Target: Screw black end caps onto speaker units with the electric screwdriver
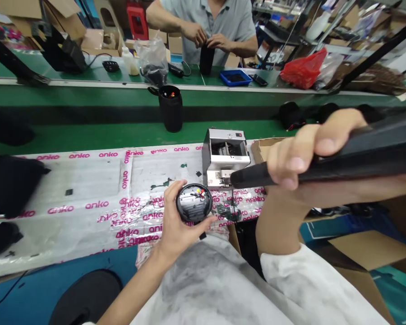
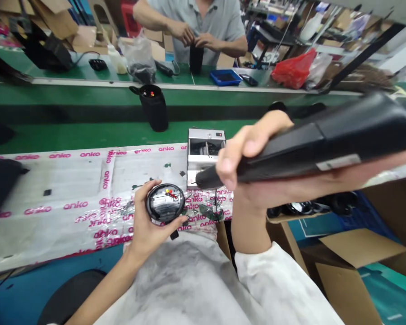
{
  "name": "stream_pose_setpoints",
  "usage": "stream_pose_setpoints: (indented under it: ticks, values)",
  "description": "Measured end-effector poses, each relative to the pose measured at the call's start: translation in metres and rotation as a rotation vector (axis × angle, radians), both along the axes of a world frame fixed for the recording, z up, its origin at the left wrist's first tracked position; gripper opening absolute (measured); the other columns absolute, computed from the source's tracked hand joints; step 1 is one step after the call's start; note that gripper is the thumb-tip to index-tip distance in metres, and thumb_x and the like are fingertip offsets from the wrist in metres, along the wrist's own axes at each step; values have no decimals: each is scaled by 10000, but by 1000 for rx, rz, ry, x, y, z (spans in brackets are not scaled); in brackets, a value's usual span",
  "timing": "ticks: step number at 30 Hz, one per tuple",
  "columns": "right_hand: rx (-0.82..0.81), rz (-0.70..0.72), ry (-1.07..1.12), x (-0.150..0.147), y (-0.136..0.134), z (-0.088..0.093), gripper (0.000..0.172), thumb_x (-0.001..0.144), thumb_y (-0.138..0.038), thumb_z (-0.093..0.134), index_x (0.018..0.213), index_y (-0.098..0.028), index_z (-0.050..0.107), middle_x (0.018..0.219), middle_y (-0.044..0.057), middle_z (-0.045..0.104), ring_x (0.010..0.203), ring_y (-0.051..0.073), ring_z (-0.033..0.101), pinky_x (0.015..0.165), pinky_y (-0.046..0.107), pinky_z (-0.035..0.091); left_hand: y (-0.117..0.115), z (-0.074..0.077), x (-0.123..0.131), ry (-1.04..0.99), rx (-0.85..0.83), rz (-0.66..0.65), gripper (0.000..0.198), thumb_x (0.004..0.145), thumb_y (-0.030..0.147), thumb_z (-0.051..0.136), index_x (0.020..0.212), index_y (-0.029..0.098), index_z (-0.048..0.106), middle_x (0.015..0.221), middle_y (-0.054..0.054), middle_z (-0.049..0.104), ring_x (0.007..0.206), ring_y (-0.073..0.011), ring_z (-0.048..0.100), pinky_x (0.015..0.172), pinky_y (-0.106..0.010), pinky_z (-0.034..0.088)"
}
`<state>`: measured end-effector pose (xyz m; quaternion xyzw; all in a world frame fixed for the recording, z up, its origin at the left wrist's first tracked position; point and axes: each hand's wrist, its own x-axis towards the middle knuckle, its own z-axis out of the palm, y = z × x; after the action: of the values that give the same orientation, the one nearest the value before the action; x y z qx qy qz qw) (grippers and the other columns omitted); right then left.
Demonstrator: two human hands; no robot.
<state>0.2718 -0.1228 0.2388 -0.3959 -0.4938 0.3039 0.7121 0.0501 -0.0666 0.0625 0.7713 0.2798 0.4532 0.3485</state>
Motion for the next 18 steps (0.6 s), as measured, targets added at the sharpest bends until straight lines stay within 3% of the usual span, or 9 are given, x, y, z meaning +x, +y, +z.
stream_pose_setpoints:
  ticks: [3,6,10,12,15,18]
  values:
    - [129,-169,-18,15,-7,-22,698,860,-869,643,756,-195,795,595,37,695,422,154,634,379,253,520,11,6,0,37,32,3,855,768,371,974,1486,227,532,1373,-145,608,1352,-348,611,1171,-544,541]
    - [207,-195,11,11,3,-57,823,840,-975,532,772,-205,812,606,83,706,341,159,558,273,264,395,35,16,-9,86,49,-189,818,760,304,940,1475,227,551,1383,-146,638,1352,-350,634,1154,-518,562]
    - [202,-254,17,-2,18,-94,808,878,-940,472,786,-221,830,598,86,707,306,171,537,261,284,364,49,25,-22,133,-78,-367,906,815,231,862,1611,232,428,1547,-184,617,1452,-355,626,1233,-512,519]
    - [198,-287,23,-4,22,-104,783,897,-912,463,816,-231,841,609,85,719,305,173,540,263,286,358,43,23,-20,120,-114,-326,994,800,308,921,1638,234,391,1576,-197,601,1471,-369,616,1252,-530,505]
    - [182,-241,73,2,25,-111,891,869,-983,416,827,-209,855,610,106,728,291,178,534,263,294,358,27,13,-9,57,-117,-155,1109,735,442,1008,1636,244,391,1551,-194,632,1439,-370,646,1222,-540,533]
    - [126,-91,133,16,23,-105,953,849,-1020,408,796,-179,853,568,110,716,241,170,490,221,282,312,19,3,3,16,-103,-7,970,748,449,1001,1548,227,501,1477,-167,697,1368,-346,700,1179,-518,571]
